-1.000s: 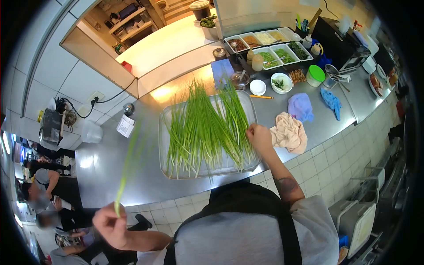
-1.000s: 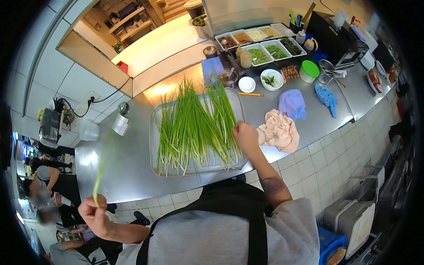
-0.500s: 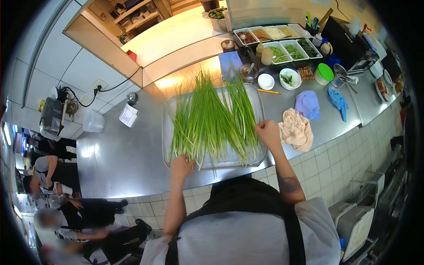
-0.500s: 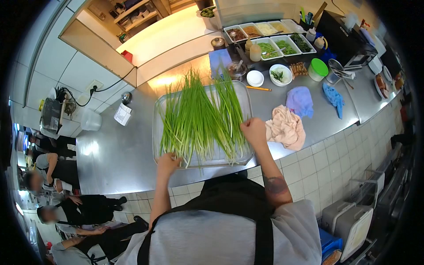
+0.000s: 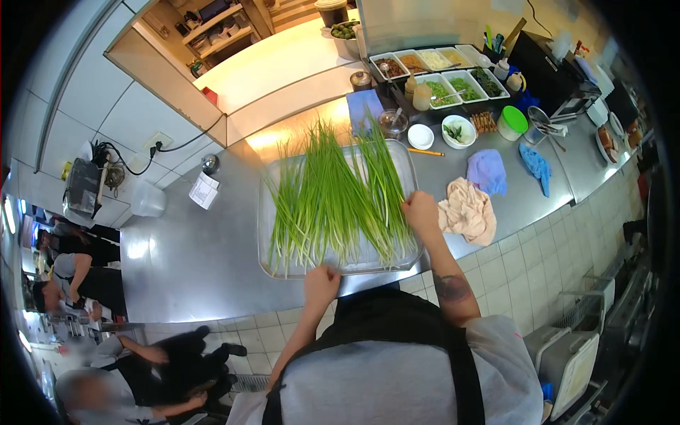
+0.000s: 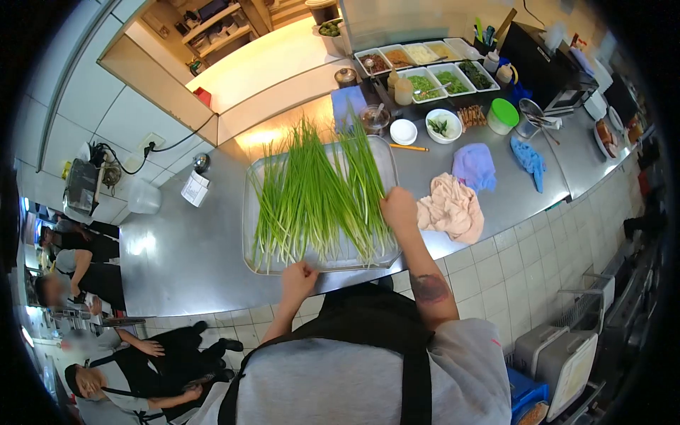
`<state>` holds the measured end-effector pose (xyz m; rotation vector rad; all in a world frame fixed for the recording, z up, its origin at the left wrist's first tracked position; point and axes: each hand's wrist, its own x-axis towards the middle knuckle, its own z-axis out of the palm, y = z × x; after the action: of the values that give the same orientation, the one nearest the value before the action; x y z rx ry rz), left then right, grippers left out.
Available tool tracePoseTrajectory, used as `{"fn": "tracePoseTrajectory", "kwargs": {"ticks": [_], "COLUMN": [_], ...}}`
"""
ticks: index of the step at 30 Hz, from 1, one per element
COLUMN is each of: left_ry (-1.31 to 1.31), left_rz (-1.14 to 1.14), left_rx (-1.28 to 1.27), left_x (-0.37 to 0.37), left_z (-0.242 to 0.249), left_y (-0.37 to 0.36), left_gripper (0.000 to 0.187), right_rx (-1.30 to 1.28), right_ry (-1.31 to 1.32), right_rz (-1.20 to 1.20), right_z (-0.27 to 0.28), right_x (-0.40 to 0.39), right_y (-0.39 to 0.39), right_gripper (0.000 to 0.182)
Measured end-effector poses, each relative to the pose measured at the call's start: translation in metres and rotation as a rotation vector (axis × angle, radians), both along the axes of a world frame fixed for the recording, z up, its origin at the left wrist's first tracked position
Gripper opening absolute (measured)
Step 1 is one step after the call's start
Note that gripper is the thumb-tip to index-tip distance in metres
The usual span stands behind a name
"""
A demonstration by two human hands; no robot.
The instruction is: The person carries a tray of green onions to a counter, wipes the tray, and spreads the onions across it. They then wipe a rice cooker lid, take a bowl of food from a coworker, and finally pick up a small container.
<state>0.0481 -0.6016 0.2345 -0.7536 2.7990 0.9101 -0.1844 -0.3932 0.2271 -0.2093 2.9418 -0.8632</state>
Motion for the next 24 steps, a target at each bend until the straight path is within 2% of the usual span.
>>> {"fn": "tracePoseTrajectory", "kwargs": {"ticks": [1,3,5,7,9,11,13,16,18,21,24], "left_ry": [-0.018,-0.057,-0.007,0.260,0.386,0.381,0.400,0.371,0.228,-0.045,0.144], "left_rz": [-0.029,-0.184,-0.053,0.053,0.168,0.198,0.194,0.155,0.126,0.098,0.041], "left_rx": [0.018,0.326,0.674,0.617,0.629,0.494,0.409,0.288,0.123,-0.189,-0.337], "left_x": [0.005,0.018,0.030,0.033,0.020,-0.006,-0.037,-0.085,-0.109,-0.118,-0.108], "left_z": [0.011,0.081,0.131,0.178,0.206,0.210,0.198,0.130,0.071,0.026,0.032], "left_y": [-0.006,-0.016,-0.029,-0.036,-0.044,-0.054,-0.068,-0.099,-0.121,-0.108,-0.063], "left_gripper": [0.024,0.017,0.009,0.007,0.005,0.005,0.008,0.017,0.024,0.034,0.044], "right_rx": [-0.052,-0.151,-0.263,-0.481,-0.649,-0.774,-0.758,-0.730,-0.681,-0.498,-0.095], "right_ry": [-0.008,-0.026,-0.089,-0.098,-0.088,-0.037,0.001,0.020,0.020,0.021,-0.138], "right_rz": [0.028,0.080,0.071,0.019,-0.018,-0.040,-0.007,0.021,0.030,0.103,0.240], "right_z": [0.002,0.018,0.060,0.088,0.114,0.141,0.151,0.144,0.116,0.063,0.025], "right_x": [0.001,0.009,0.026,0.042,0.056,0.067,0.070,0.069,0.066,0.071,0.084], "right_y": [0.007,0.031,0.051,0.062,0.067,0.055,0.043,0.024,0.013,0.006,0.009], "right_gripper": [0.023,0.024,0.021,0.017,0.012,0.008,0.009,0.010,0.010,0.013,0.018]}}
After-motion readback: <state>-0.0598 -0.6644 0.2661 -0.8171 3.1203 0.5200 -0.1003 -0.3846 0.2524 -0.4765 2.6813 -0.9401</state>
